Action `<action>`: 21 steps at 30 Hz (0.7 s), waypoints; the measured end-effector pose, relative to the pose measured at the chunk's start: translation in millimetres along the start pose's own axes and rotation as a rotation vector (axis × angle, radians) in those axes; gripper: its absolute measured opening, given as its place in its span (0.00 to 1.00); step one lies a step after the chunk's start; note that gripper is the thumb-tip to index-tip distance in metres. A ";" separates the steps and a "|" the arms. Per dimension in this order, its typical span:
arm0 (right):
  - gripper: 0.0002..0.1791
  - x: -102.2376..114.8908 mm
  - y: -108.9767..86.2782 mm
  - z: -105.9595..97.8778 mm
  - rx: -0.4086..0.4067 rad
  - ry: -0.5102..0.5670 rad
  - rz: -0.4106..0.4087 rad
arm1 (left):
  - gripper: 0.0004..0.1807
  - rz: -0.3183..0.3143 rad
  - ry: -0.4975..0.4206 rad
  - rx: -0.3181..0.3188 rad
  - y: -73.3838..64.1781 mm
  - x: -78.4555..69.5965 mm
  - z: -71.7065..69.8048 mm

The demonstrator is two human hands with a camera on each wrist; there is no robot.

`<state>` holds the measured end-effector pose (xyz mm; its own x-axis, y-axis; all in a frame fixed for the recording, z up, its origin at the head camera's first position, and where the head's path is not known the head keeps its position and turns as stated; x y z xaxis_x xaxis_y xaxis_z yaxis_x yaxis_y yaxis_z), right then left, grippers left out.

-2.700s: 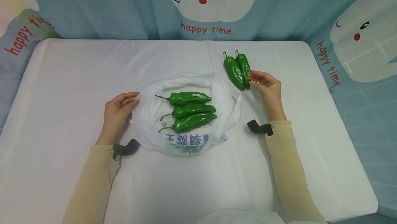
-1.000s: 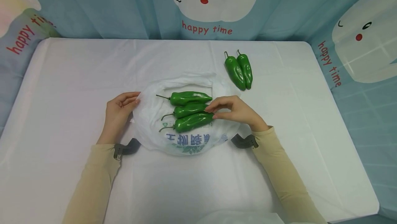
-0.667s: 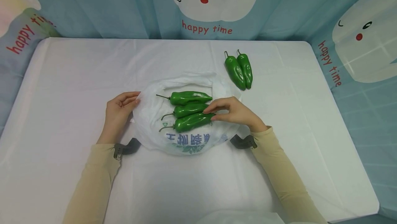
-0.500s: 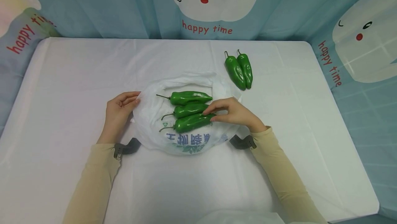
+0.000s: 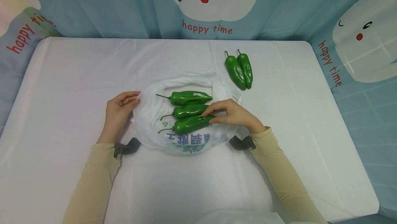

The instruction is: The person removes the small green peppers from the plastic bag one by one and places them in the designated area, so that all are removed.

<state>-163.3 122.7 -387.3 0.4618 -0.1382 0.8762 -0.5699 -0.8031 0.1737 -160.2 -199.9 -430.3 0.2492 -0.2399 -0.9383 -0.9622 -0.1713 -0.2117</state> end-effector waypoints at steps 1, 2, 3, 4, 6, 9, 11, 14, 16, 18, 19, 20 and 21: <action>0.12 0.5 0.1 0.3 0.002 -0.004 0.000 | 0.18 -0.001 0.002 -0.001 0.1 0.0 0.0; 0.12 1.1 0.3 0.6 0.005 -0.010 0.002 | 0.18 -0.002 0.004 -0.002 0.1 0.0 0.1; 0.12 1.7 0.5 1.0 0.009 -0.017 0.003 | 0.18 -0.005 0.006 -0.002 0.2 0.0 0.1; 0.12 2.1 0.7 1.3 0.013 -0.025 0.005 | 0.18 -0.008 0.008 -0.004 0.2 0.1 0.1; 0.13 2.6 1.1 2.1 0.023 -0.050 0.008 | 0.18 -0.014 0.011 -0.006 0.3 0.2 0.1; 0.13 3.2 1.4 3.6 0.044 -0.077 0.024 | 0.19 -0.016 0.013 -0.006 0.2 0.2 0.1; 0.13 3.4 1.7 5.1 0.066 -0.099 0.041 | 0.19 -0.012 0.012 -0.005 0.2 0.1 0.1; 0.14 3.9 2.7 8.4 0.103 -0.124 0.063 | 0.19 -0.003 0.010 -0.003 0.0 -0.5 0.0; 0.15 4.2 3.6 10.9 0.125 -0.139 0.068 | 0.18 0.002 0.007 -0.002 -0.1 -0.9 0.0; 0.15 4.5 4.2 12.8 0.134 -0.141 0.068 | 0.18 0.005 0.005 -0.001 -0.3 -1.2 0.0; 0.15 4.3 4.2 13.6 0.137 -0.141 0.068 | 0.18 0.005 0.003 -0.001 -0.4 -1.3 0.0; 0.16 4.0 4.2 14.2 0.139 -0.141 0.069 | 0.18 0.004 0.002 -0.001 -0.5 -1.3 0.0; 0.16 3.7 4.3 14.8 0.140 -0.137 0.069 | 0.18 0.005 0.001 0.000 -0.6 -1.4 0.0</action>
<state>-153.9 110.2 -389.9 0.5186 -0.2651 0.8129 -0.5073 -0.8607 0.0429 -160.0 -199.4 -428.9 0.2447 -0.2412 -0.9391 -0.9634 -0.1700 -0.2073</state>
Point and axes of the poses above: each hand's wrist, its own y-axis towards the middle knuckle, its own z-axis out of the palm, x = y × z, the point moved 5 cm from there along y, towards the middle knuckle, and after that the axes turned 7 degrees about -z, right-handed, at the moved point
